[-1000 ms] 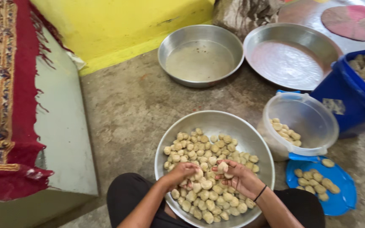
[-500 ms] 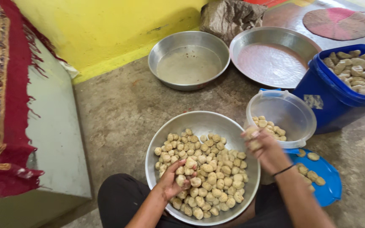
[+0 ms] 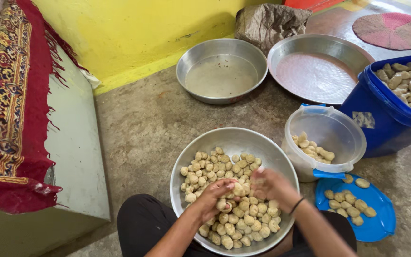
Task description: The person sorts soy chunks by hand, picking them up from a large bowl and placing them into a plastic container or onto a blue tray.
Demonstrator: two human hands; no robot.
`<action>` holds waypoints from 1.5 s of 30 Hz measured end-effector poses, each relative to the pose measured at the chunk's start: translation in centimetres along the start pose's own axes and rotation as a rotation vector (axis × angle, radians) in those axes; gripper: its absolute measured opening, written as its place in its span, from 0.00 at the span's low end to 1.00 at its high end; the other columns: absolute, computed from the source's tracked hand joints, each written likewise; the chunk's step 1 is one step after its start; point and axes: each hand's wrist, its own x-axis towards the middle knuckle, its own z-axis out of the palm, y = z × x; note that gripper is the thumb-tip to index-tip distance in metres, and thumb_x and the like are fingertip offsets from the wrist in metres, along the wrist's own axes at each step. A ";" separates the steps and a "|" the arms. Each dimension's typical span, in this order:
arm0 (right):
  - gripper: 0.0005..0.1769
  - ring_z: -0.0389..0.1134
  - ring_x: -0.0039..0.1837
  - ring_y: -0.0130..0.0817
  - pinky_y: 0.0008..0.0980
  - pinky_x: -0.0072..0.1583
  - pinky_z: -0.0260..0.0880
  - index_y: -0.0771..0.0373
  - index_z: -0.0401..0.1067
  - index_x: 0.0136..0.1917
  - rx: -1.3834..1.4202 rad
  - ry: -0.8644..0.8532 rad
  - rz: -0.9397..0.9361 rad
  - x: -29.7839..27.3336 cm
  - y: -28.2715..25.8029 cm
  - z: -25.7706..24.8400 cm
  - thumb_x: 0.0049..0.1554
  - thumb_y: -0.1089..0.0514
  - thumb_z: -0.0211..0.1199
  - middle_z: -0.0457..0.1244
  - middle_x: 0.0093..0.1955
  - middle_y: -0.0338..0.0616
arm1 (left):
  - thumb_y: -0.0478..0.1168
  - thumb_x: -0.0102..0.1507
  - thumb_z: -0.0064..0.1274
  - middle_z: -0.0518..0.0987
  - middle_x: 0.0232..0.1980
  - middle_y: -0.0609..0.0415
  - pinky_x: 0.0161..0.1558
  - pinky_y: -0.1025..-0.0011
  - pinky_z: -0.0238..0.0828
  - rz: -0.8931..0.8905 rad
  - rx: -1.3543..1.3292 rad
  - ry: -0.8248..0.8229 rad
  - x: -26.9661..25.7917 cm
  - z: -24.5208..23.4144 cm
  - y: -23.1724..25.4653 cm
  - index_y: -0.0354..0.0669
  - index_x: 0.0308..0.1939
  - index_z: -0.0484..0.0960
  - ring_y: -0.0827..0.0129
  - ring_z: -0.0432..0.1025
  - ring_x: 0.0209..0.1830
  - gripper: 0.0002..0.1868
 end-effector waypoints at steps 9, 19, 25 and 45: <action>0.11 0.66 0.40 0.32 0.29 0.40 0.69 0.65 0.69 0.52 0.255 -0.136 0.039 1.0 6.5 2.6 0.64 0.54 0.58 0.66 0.45 0.44 | 0.44 0.68 0.40 0.80 0.60 0.46 0.29 0.78 0.73 0.018 -0.252 -0.130 -0.6 -3.2 0.3 0.40 0.67 0.68 0.68 0.79 0.41 0.24; 0.15 0.70 0.41 0.29 0.24 0.40 0.72 0.64 0.68 0.58 0.376 -0.457 0.083 -0.5 5.7 4.7 0.67 0.50 0.54 0.67 0.46 0.45 | 0.42 0.66 0.42 0.75 0.67 0.53 0.27 0.77 0.68 0.087 -0.016 -0.219 -0.2 -1.6 0.8 0.40 0.71 0.64 0.73 0.72 0.33 0.29; 0.10 0.71 0.40 0.37 0.31 0.39 0.69 0.65 0.69 0.51 0.152 -0.040 -0.370 3.5 3.0 -3.1 0.57 0.58 0.61 0.66 0.47 0.50 | 0.52 0.68 0.48 0.81 0.56 0.49 0.30 0.76 0.73 0.054 -0.387 -0.046 0.5 -4.5 1.3 0.42 0.60 0.75 0.69 0.76 0.38 0.23; 0.18 0.70 0.48 0.37 0.39 0.49 0.76 0.60 0.68 0.59 0.283 -0.114 0.044 -0.7 7.5 2.7 0.63 0.47 0.54 0.66 0.52 0.48 | 0.58 0.72 0.41 0.64 0.75 0.48 0.66 0.66 0.64 0.099 0.299 -0.042 -1.4 1.3 -0.3 0.49 0.78 0.55 0.60 0.62 0.71 0.34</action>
